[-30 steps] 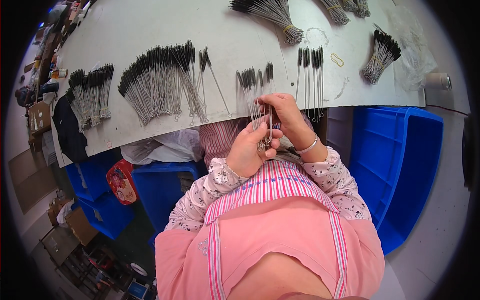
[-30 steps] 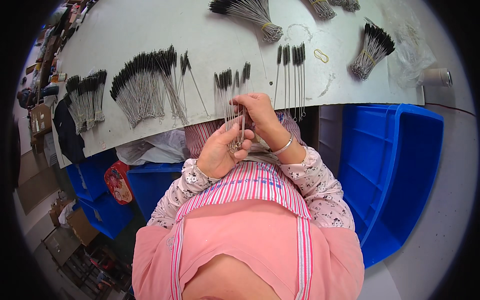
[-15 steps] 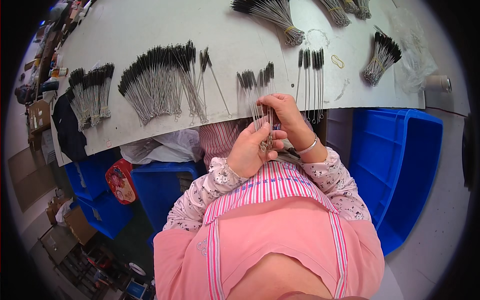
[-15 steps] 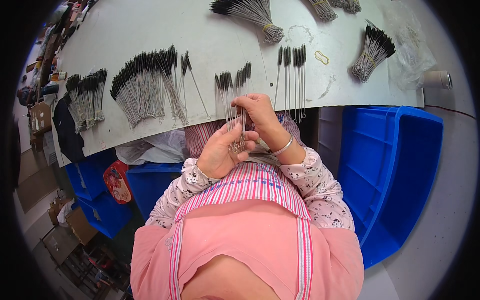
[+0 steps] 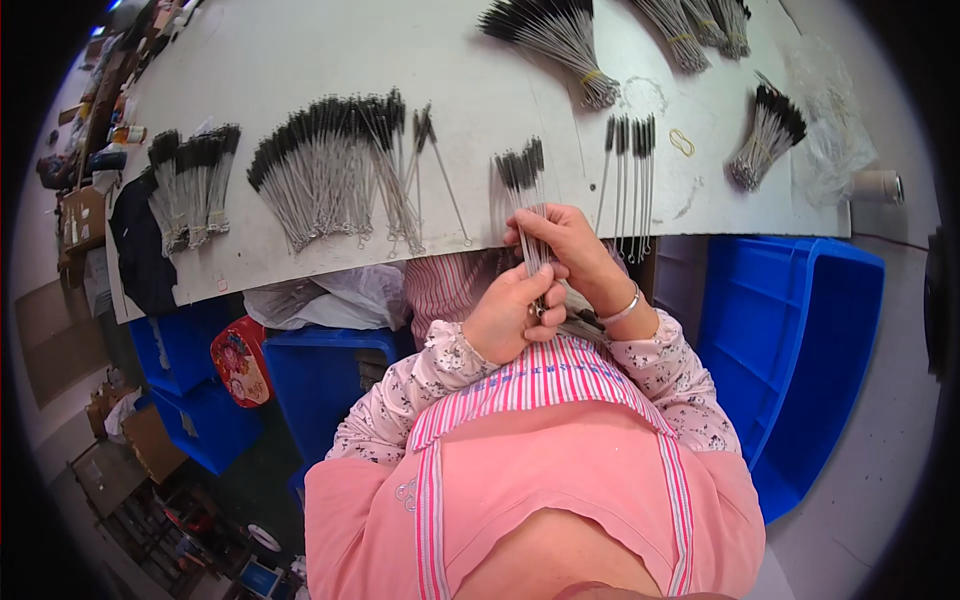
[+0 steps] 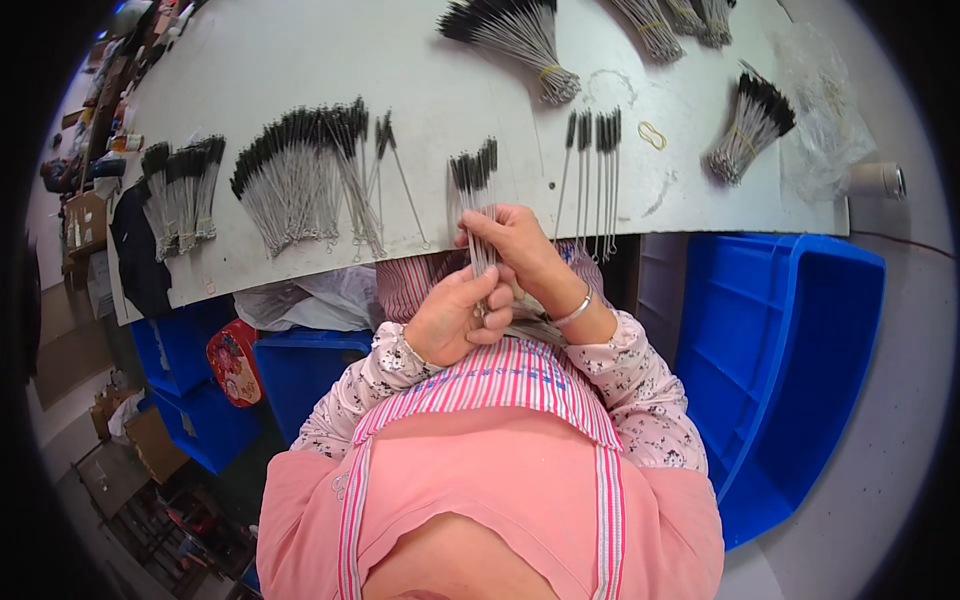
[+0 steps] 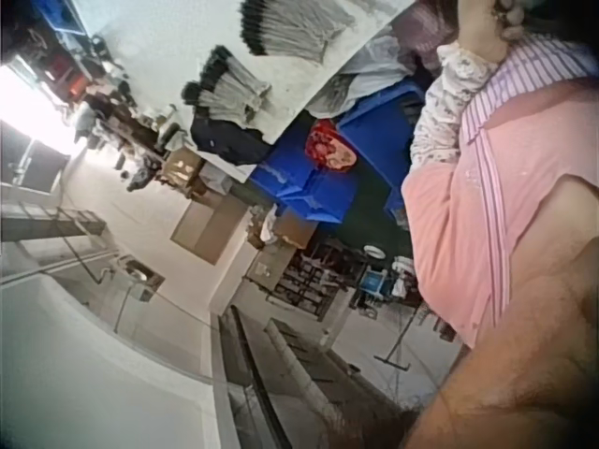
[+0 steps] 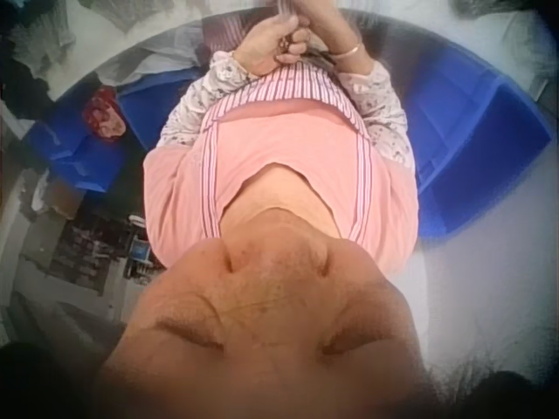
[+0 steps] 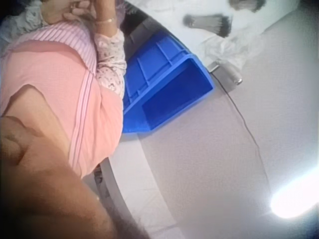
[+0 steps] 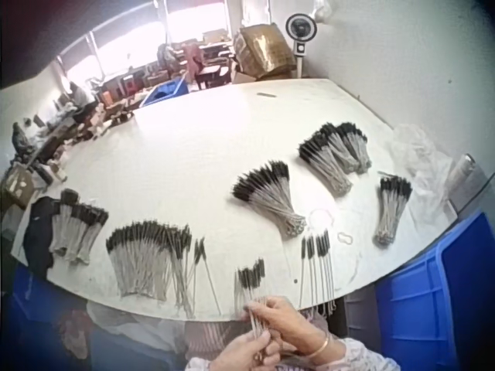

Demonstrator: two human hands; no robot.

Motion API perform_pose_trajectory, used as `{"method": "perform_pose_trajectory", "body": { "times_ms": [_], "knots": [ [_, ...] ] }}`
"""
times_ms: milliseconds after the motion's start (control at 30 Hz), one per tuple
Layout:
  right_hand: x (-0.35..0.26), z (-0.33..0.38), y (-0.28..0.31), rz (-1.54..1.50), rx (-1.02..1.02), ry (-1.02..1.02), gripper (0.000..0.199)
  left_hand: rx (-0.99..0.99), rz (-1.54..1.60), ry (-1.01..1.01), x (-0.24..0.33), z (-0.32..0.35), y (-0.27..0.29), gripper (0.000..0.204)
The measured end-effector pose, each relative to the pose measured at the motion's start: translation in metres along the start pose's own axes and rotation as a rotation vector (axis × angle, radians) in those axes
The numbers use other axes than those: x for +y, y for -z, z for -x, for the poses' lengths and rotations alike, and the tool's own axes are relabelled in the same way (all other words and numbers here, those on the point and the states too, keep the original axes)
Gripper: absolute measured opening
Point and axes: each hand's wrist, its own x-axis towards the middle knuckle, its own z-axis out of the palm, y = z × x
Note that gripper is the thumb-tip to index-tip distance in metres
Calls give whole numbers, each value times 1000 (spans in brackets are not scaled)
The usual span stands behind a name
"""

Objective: The person sorts and bundles small metal wire brushes at a workbench. They pick up individual brushes, align them into groups, and place the bundles on the table. The person also moves a blue bin and places a bundle of brushes into it.

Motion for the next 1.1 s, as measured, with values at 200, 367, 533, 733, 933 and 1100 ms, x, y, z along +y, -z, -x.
{"method": "perform_pose_trajectory", "body": {
  "times_ms": [200, 367, 533, 733, 933, 1100],
  "knots": [
    [-20, -15, -13, 11, 107, 2, 23, 39, -159, -68, 10, 2, 5, 29],
    [-37, -60, -8, 1200, 408, 499, 25, 402, -989, -644, 24, 1, 43, 50],
    [-40, -98, -14, 1425, 623, 670, 31, 1457, -1815, -885, 79, 4, 53, 86],
    [-43, -129, -21, 1617, 739, 821, 27, 1790, -1838, -794, 107, 4, 76, 101],
    [-46, -125, -33, 1646, 722, 973, 14, 1790, -1872, -857, 113, 10, 88, 96],
    [-22, -102, -68, 1271, 436, 740, 19, 1745, -1852, -844, 112, 2, 90, 89]
  ]
}}
